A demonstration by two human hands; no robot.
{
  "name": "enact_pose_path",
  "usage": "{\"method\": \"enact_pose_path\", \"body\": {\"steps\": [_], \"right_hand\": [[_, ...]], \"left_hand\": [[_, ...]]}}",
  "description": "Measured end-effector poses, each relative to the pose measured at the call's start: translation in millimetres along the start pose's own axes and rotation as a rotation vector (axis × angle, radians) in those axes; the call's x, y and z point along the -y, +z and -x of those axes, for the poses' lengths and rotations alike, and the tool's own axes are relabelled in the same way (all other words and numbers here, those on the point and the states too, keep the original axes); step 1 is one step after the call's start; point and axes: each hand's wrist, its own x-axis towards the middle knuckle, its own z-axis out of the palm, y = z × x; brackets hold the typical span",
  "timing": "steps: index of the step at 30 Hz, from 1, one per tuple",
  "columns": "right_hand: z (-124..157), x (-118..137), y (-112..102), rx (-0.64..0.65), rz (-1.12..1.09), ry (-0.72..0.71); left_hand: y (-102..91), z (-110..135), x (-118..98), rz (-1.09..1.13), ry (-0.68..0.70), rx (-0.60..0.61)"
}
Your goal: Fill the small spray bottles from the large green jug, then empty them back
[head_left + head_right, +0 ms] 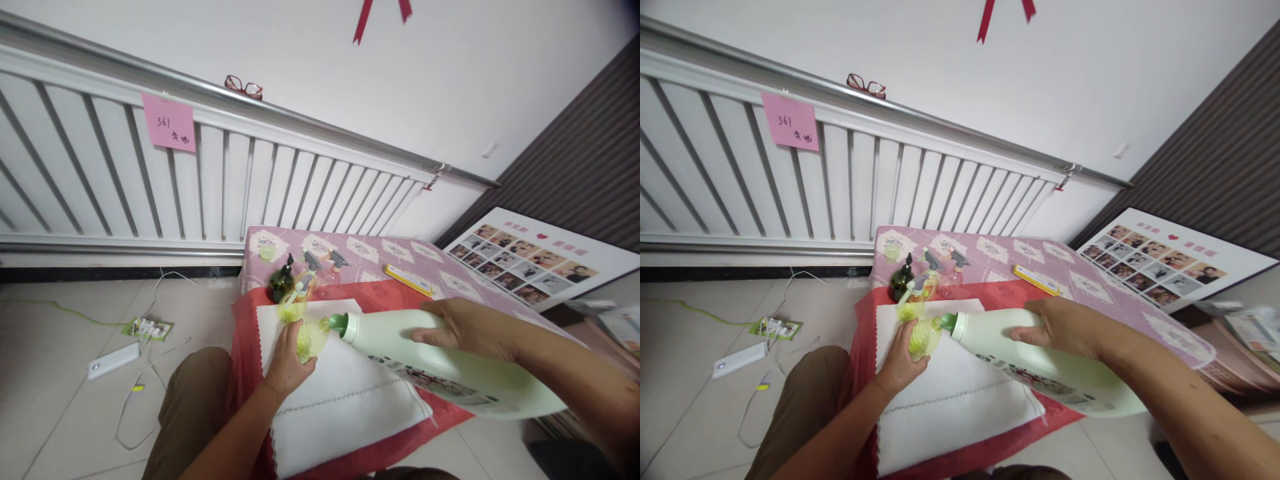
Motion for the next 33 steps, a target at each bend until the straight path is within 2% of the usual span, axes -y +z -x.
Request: {"method": "enact_pose_path", "body": {"steps": [33], "right_hand": [[-3.8, -6.6, 2.1, -0.001, -0.012, -0.006]], "left_hand": [[-0.1, 0.0, -0.4, -0.009, -0.006, 0.001]]}}
